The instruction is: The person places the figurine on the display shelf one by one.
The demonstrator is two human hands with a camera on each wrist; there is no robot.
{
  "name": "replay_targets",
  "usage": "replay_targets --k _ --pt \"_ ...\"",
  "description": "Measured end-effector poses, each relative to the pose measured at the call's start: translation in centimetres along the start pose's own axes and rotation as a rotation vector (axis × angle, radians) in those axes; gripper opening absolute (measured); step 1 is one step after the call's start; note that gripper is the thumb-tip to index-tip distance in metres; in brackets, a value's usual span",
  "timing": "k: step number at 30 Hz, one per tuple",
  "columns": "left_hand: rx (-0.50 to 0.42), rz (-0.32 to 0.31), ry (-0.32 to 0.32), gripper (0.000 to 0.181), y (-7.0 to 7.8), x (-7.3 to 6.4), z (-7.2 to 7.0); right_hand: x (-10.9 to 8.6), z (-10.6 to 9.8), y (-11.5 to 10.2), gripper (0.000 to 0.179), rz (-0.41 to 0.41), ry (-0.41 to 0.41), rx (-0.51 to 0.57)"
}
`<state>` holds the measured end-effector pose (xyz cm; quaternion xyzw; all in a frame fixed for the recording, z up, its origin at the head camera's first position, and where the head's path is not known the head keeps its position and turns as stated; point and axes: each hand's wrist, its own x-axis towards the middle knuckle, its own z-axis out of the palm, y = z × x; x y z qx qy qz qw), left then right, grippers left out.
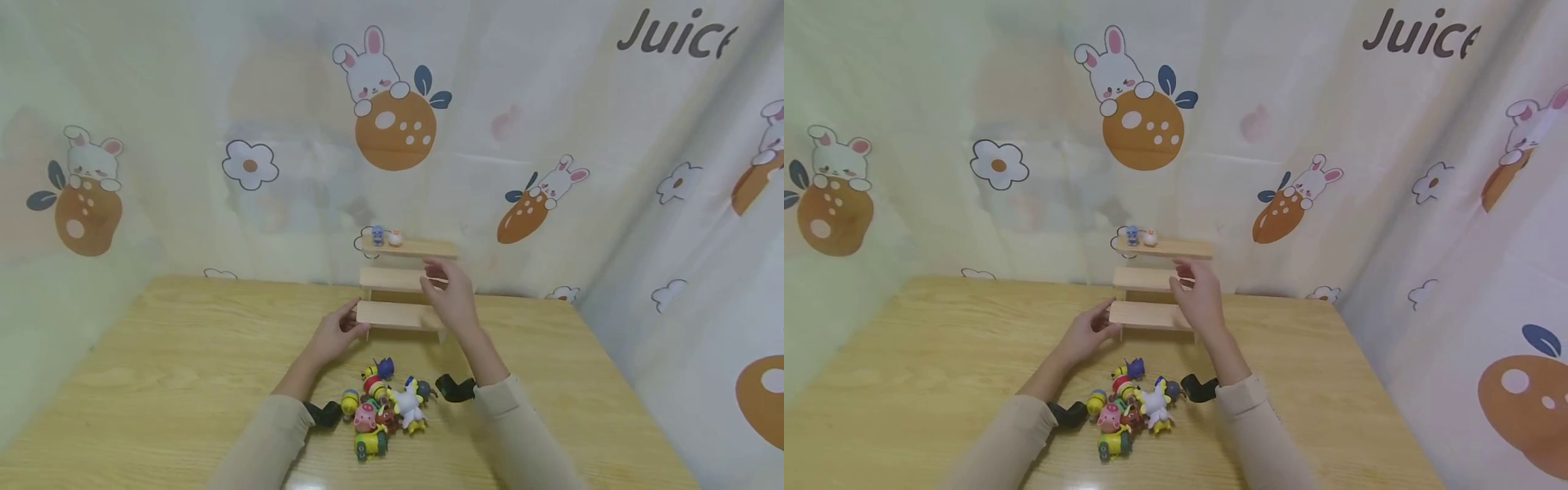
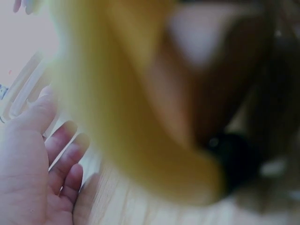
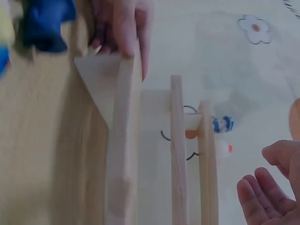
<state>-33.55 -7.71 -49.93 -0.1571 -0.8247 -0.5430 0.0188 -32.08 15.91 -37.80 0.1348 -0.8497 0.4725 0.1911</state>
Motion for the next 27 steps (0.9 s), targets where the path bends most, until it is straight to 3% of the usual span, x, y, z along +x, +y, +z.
replay_targets --k 4,8,14,17,21,27 --pt "0.002 -0.002 -0.002 0.067 -0.1 -0.1 -0.1 -1.6 0.2 0.3 0.035 0.044 0.022 0.095" --pt "0.002 0.006 -0.01 0.068 -0.2 -0.3 0.0 -2.8 0.2 -0.4 0.035 0.053 0.024 0.124" --pt "-0.026 0.005 -0.009 0.07 -0.2 -0.2 -0.1 -2.6 0.3 0.9 0.033 0.003 0.03 0.062" --pt "-0.024 0.003 -0.01 0.072 0.0 0.0 -0.2 -2.8 0.2 0.5 0.031 -0.012 -0.004 0.003" --pt "-0.017 0.0 -0.017 0.071 0.0 0.1 -0.4 -3.5 0.4 -1.0 0.027 -0.061 -0.138 -0.106" --pt "-0.009 0.022 -0.03 0.069 -0.2 0.2 -0.3 -5.8 2.5 -4.1 0.025 -0.191 -0.527 -0.326"
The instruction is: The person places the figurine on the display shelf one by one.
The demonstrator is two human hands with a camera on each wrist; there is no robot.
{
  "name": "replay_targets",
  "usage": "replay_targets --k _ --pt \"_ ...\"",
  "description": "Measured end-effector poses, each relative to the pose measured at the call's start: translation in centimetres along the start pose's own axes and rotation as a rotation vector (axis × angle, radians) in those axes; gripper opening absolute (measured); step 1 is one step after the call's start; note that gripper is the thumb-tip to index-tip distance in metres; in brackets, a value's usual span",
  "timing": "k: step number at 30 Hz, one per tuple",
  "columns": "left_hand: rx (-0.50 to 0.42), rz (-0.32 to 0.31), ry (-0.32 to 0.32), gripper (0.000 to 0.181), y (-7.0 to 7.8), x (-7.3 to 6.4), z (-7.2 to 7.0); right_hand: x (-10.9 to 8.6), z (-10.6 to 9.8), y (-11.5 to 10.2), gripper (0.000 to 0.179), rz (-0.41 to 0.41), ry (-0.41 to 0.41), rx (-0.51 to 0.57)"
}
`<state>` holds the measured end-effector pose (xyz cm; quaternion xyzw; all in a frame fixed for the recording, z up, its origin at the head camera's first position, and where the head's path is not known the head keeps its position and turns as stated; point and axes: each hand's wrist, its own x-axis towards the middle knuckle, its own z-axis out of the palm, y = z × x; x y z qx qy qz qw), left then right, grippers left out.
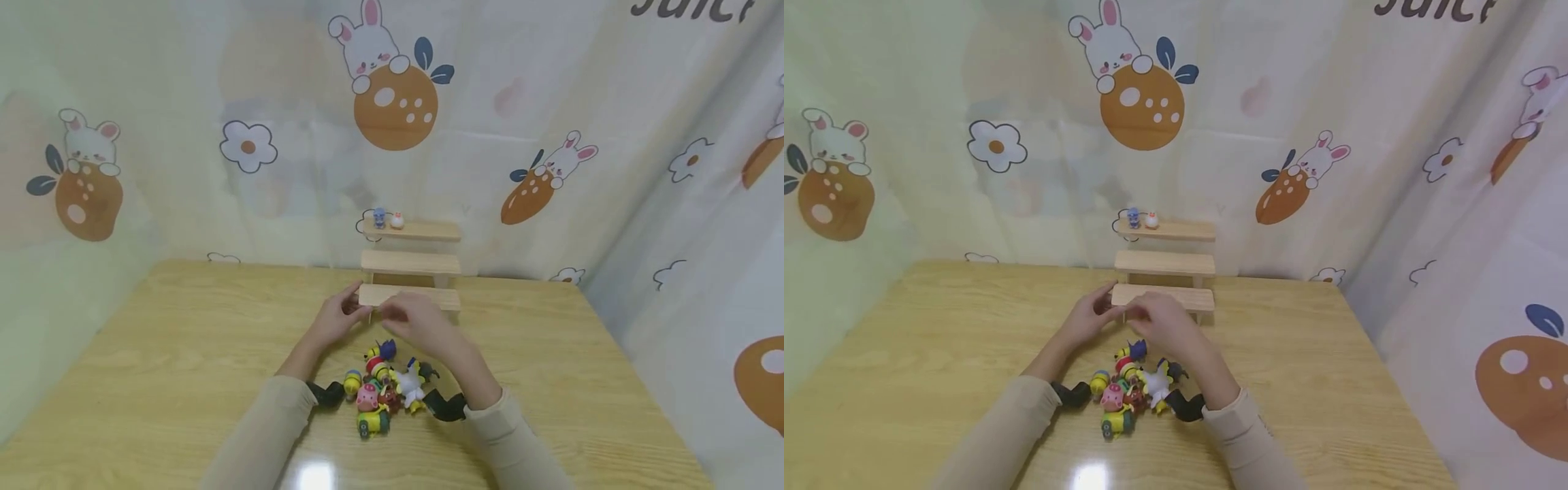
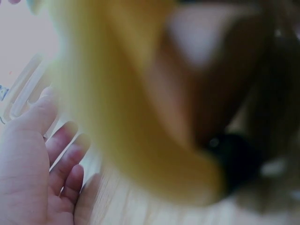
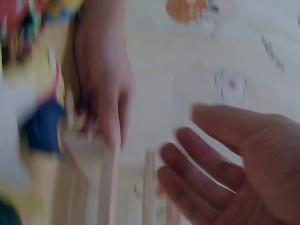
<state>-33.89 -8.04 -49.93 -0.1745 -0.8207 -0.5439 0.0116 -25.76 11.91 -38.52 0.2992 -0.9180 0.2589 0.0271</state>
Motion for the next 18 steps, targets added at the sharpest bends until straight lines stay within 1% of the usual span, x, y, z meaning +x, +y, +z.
replay_targets --k 1,3,4,6,8,10,13,16,18 --pt "0.0 0.006 -0.003 0.069 0.0 0.1 0.0 -0.1 0.3 -0.7 0.026 -0.028 -0.072 -0.028" --pt "0.005 0.015 -0.01 0.07 0.0 0.2 0.0 -0.2 1.1 -1.8 0.027 -0.085 -0.19 -0.086" --pt "0.007 0.016 -0.012 0.071 -0.1 0.3 0.0 -0.2 1.5 -2.3 0.028 -0.103 -0.24 -0.114" --pt "0.015 0.016 -0.015 0.072 -0.1 0.3 -0.1 -0.3 2.4 -2.9 0.03 -0.14 -0.304 -0.182" --pt "0.017 0.008 -0.013 0.073 -0.2 0.4 -0.1 -0.3 3.3 -3.1 0.03 -0.163 -0.334 -0.242" --pt "0.017 0.005 -0.009 0.073 -0.2 0.3 -0.1 -0.3 4.0 -3.2 0.032 -0.168 -0.361 -0.277" --pt "0.022 0.003 -0.006 0.072 -0.2 0.2 -0.1 -0.5 4.7 -3.1 0.031 -0.168 -0.394 -0.272" --pt "0.03 0.009 -0.003 0.072 -0.3 0.2 0.0 -0.6 4.9 -3.2 0.03 -0.168 -0.416 -0.244" --pt "0.029 0.012 -0.001 0.071 -0.3 0.2 0.0 -0.7 4.9 -3.3 0.029 -0.163 -0.422 -0.246"
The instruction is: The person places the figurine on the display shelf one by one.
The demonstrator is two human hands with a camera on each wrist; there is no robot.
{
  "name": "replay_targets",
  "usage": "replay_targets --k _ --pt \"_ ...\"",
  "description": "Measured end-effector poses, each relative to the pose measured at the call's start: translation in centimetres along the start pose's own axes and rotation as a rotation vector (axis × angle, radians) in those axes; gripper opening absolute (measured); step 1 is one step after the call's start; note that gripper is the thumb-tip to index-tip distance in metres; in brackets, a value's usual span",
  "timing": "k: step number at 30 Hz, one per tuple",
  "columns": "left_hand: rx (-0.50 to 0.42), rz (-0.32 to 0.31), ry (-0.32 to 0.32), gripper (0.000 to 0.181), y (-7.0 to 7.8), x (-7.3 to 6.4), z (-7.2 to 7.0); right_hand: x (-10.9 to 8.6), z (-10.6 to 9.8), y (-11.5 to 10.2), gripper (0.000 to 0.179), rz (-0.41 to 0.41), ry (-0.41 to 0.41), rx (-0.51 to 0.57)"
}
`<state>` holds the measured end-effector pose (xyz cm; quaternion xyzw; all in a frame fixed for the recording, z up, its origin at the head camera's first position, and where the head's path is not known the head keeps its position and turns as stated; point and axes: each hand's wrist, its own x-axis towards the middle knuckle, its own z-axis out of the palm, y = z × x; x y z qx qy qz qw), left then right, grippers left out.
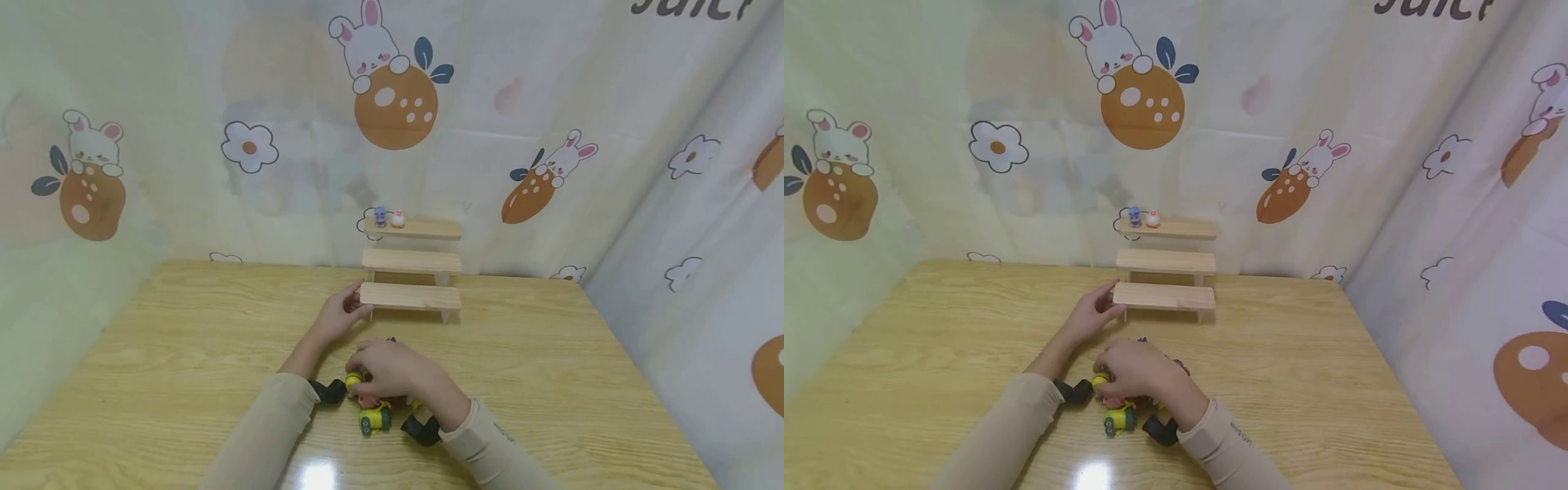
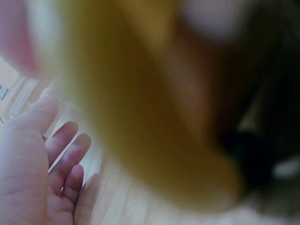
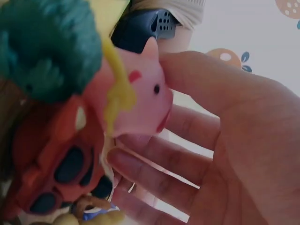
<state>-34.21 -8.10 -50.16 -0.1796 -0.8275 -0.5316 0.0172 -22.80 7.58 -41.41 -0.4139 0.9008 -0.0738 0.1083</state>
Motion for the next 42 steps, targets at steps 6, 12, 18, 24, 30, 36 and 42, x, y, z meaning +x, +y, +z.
replay_targets --k 6,12,18,24,30,36,42 --pt "-0.006 -0.005 -0.005 0.072 0.2 -0.1 0.0 -0.2 0.2 -1.0 0.028 0.05 0.03 -0.101" --pt "-0.042 -0.011 -0.013 0.073 0.3 -0.3 -0.1 -0.5 0.4 -2.3 0.024 0.105 0.068 -0.239" --pt "-0.041 -0.009 -0.01 0.073 0.1 -0.3 0.0 -0.5 0.6 -2.7 0.027 0.143 0.078 -0.271" --pt "-0.024 0.004 0.004 0.072 0.2 -0.3 0.1 -0.5 0.8 -2.7 0.028 0.17 0.129 -0.288" --pt "-0.049 -0.014 -0.011 0.072 0.9 -0.6 -0.1 -0.6 0.6 -2.9 0.026 0.218 0.127 -0.263" --pt "-0.055 -0.01 -0.011 0.071 0.5 -0.6 0.1 -0.7 0.1 -2.1 0.024 0.233 0.077 -0.179" --pt "-0.054 -0.012 -0.006 0.07 0.8 -0.5 0.0 -0.9 -0.5 -0.8 0.022 0.194 0.09 -0.126"
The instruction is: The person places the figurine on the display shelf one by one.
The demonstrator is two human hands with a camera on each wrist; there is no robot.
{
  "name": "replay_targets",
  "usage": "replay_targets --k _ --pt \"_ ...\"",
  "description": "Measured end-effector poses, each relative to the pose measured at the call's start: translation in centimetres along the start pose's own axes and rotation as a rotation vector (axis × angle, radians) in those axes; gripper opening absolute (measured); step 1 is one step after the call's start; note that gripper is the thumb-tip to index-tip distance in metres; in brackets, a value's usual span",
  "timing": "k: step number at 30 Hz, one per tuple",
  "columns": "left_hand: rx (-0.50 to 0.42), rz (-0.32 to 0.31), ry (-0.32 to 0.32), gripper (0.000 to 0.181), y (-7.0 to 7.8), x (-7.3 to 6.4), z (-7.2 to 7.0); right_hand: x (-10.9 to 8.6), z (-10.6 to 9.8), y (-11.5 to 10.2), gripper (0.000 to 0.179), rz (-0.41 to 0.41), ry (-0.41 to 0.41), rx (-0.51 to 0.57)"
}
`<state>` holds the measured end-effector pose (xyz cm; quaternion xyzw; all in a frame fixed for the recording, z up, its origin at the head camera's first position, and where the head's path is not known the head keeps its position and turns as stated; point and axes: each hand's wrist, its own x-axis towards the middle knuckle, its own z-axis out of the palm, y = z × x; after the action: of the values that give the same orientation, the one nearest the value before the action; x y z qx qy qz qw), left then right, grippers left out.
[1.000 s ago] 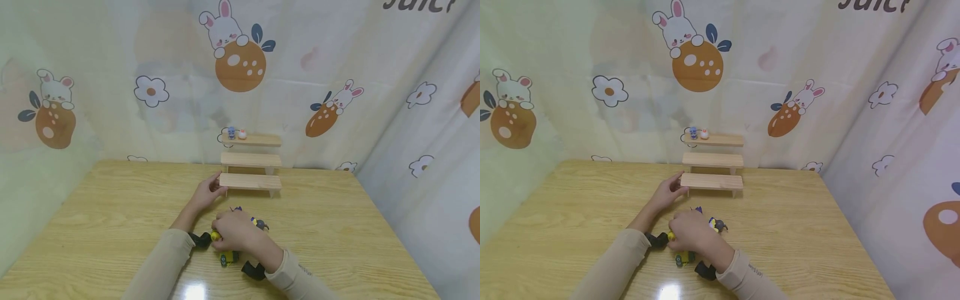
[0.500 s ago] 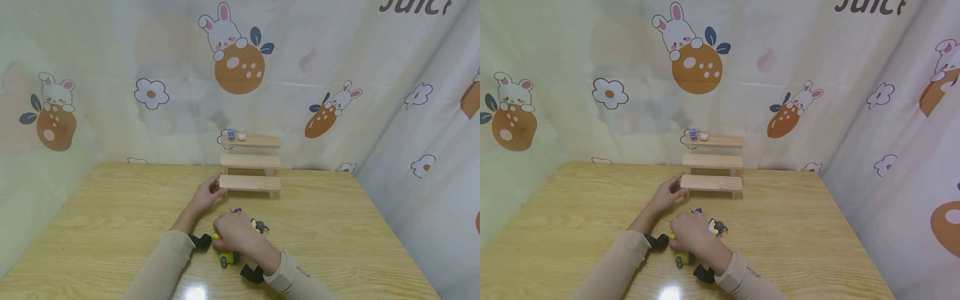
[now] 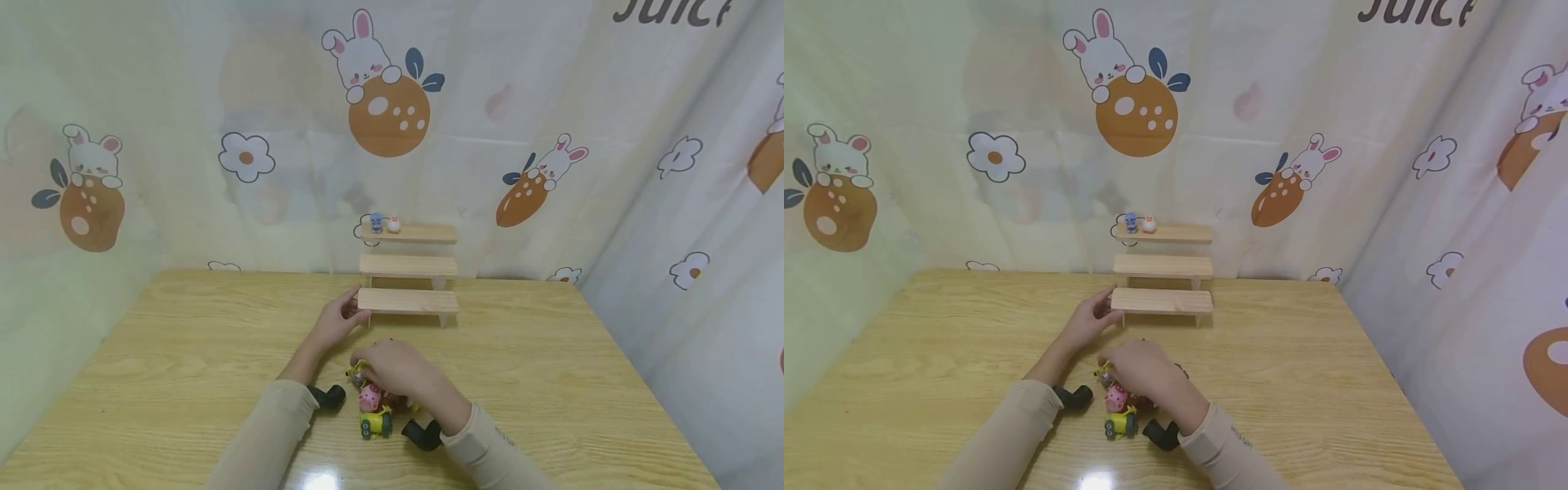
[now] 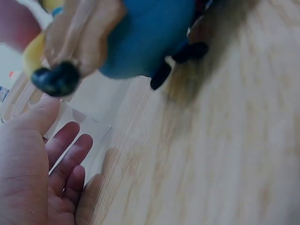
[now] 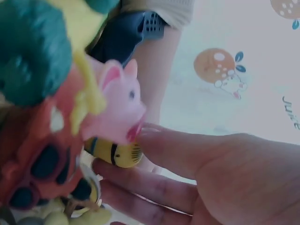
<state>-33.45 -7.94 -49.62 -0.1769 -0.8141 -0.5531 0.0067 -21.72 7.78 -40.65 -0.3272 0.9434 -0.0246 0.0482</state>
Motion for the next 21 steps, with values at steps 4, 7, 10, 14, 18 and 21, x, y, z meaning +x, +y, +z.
replay_targets --k 4,7,10,14,18,21 --pt "-0.007 0.014 0.005 0.07 0.0 0.1 0.0 0.1 0.1 0.5 0.018 -0.019 0.045 0.012" --pt "-0.01 0.021 0.003 0.07 -0.1 0.1 0.0 0.3 0.2 0.6 0.018 -0.019 0.042 0.033" --pt "-0.011 0.02 0.002 0.07 0.0 0.1 0.0 0.6 0.4 0.4 0.021 -0.022 0.029 0.048" --pt "-0.009 0.013 0.002 0.069 0.0 0.0 0.0 0.9 0.9 0.2 0.026 -0.036 0.041 0.068" --pt "-0.006 0.008 0.0 0.069 -0.1 0.0 0.0 1.1 1.1 0.2 0.029 -0.03 0.057 0.098" --pt "-0.005 0.007 -0.002 0.07 -0.2 0.0 0.0 1.1 1.1 0.4 0.033 -0.01 0.062 0.122"
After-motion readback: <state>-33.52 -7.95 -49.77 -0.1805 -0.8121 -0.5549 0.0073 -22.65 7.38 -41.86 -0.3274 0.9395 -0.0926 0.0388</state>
